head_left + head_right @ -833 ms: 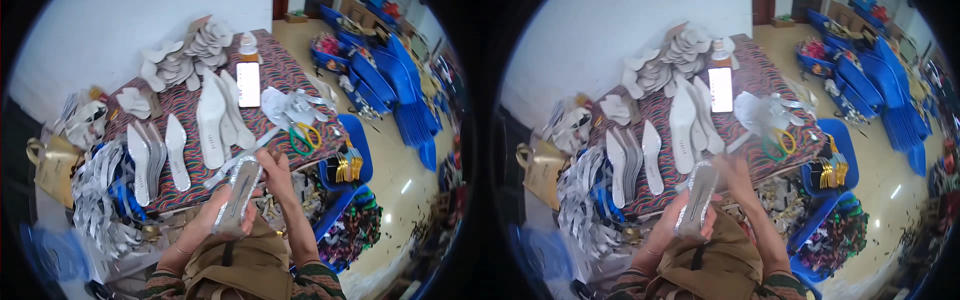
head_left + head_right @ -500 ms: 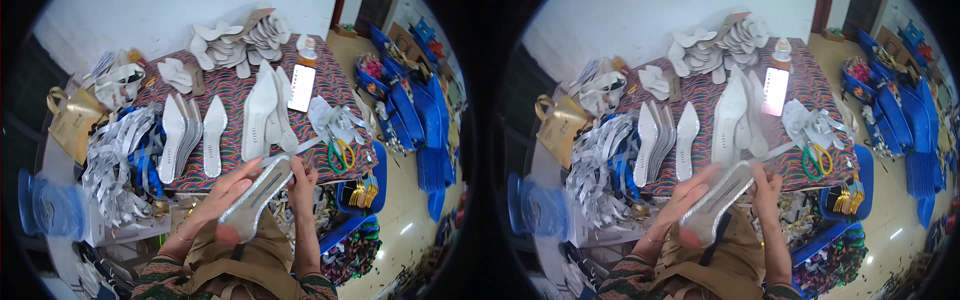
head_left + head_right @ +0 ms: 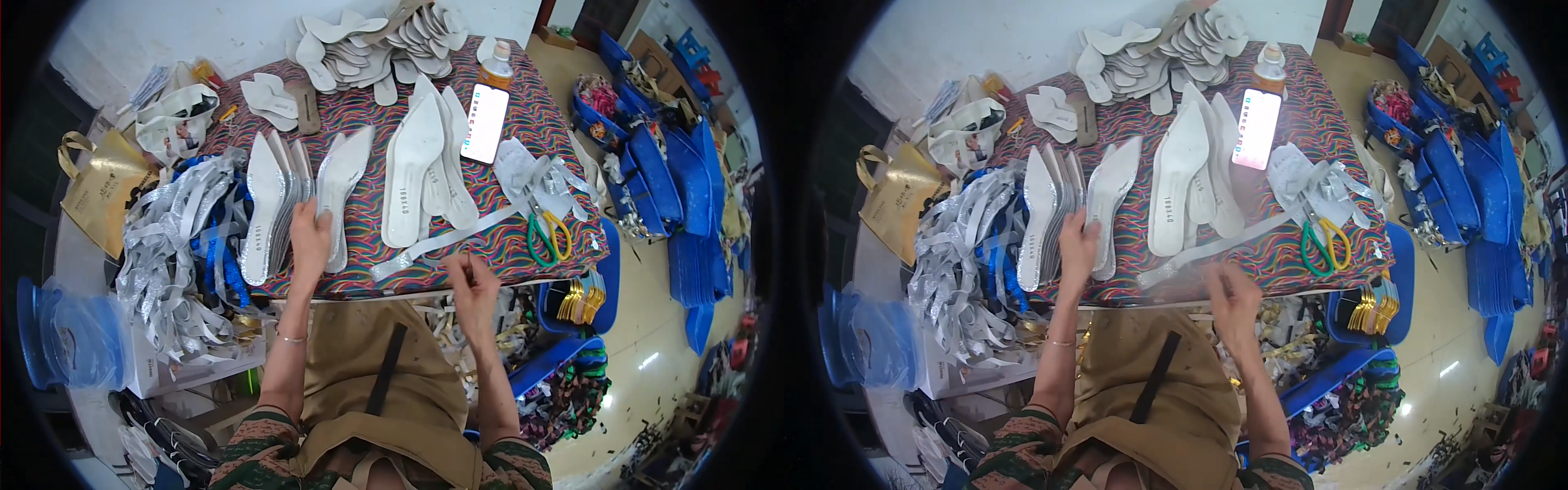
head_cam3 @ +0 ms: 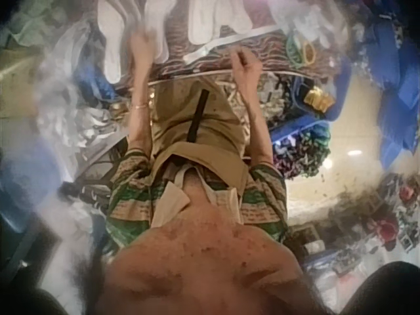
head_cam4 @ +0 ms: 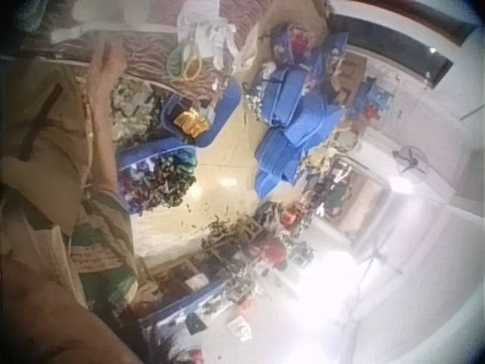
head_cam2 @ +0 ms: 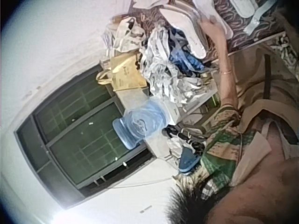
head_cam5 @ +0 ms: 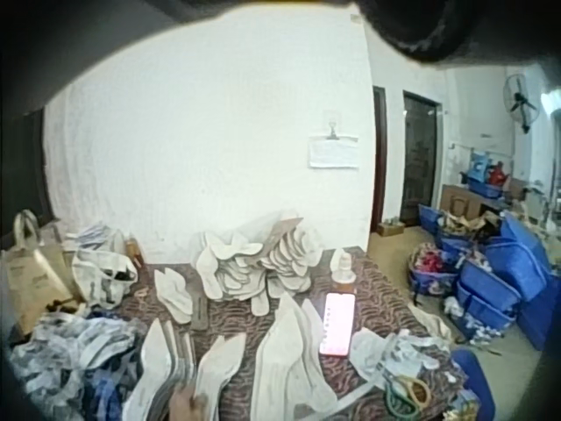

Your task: The person sits at a workbench and assembles white shoe soles by hand. They pick up a sole, apply a silver glittery strip along the edge, and place the finished item on a stack. The process is repeated for multiple soles throughout the clip.

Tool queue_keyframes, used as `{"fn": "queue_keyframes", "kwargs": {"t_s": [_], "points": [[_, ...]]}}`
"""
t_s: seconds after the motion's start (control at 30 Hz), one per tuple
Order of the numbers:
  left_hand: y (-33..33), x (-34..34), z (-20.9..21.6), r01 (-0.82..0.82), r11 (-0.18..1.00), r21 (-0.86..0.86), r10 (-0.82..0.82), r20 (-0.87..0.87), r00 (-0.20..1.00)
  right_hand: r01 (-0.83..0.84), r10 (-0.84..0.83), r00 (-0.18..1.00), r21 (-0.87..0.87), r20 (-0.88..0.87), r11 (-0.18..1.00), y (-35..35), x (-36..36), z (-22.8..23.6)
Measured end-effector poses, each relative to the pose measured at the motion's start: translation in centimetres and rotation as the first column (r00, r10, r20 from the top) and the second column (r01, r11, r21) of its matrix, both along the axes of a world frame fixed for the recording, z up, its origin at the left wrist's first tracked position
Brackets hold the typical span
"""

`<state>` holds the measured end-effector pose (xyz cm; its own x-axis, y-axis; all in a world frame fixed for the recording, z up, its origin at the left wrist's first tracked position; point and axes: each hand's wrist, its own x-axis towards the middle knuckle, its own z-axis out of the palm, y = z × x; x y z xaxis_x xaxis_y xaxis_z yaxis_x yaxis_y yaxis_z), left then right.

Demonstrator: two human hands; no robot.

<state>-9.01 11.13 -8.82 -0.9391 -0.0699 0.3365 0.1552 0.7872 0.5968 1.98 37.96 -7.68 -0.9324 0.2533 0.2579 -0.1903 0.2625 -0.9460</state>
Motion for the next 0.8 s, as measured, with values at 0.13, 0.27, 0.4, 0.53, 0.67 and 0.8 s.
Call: {"fn": "queue_keyframes", "kwargs": {"t_s": [0.13, 0.27, 0.4, 0.53, 0.67, 0.8], "points": [[3.3, 0.0, -1.0, -0.061, 0.99, -0.124, 0.024, -0.282, 0.959, -0.002, 0.073, 0.989, 0.479, -0.13, 0.878, 2.3, -1.4, 0.6], [4.7, 3.4, 1.9, 0.159, 0.982, 0.101, -0.139, -0.183, 0.973, -0.137, 0.194, 0.981, 0.657, -0.013, 0.741, 1.0, -2.3, -0.1], [6.9, 7.9, 1.7, 0.358, 0.932, 0.05, -0.357, -0.037, 0.933, -0.147, 0.196, 0.98, 0.567, -0.026, 0.811, 1.8, -2.6, -1.2], [6.8, 7.6, -0.2, 0.347, 0.925, 0.156, -0.332, -0.116, 0.936, -0.133, 0.21, 0.977, 0.666, -0.037, 0.734, 1.7, -2.0, -2.2], [5.7, 7.6, 0.5, 0.112, 0.602, 0.791, -0.327, 0.116, 0.938, -0.108, 0.158, 0.986, 0.537, -0.048, 0.836, 2.7, -1.7, -2.2], [3.9, 7.3, 3.7, 0.127, 0.506, 0.853, -0.196, -0.029, 0.98, 0.05, -0.022, 0.998, 0.52, -0.059, 0.852, 4.8, 0.8, -1.3]]}}
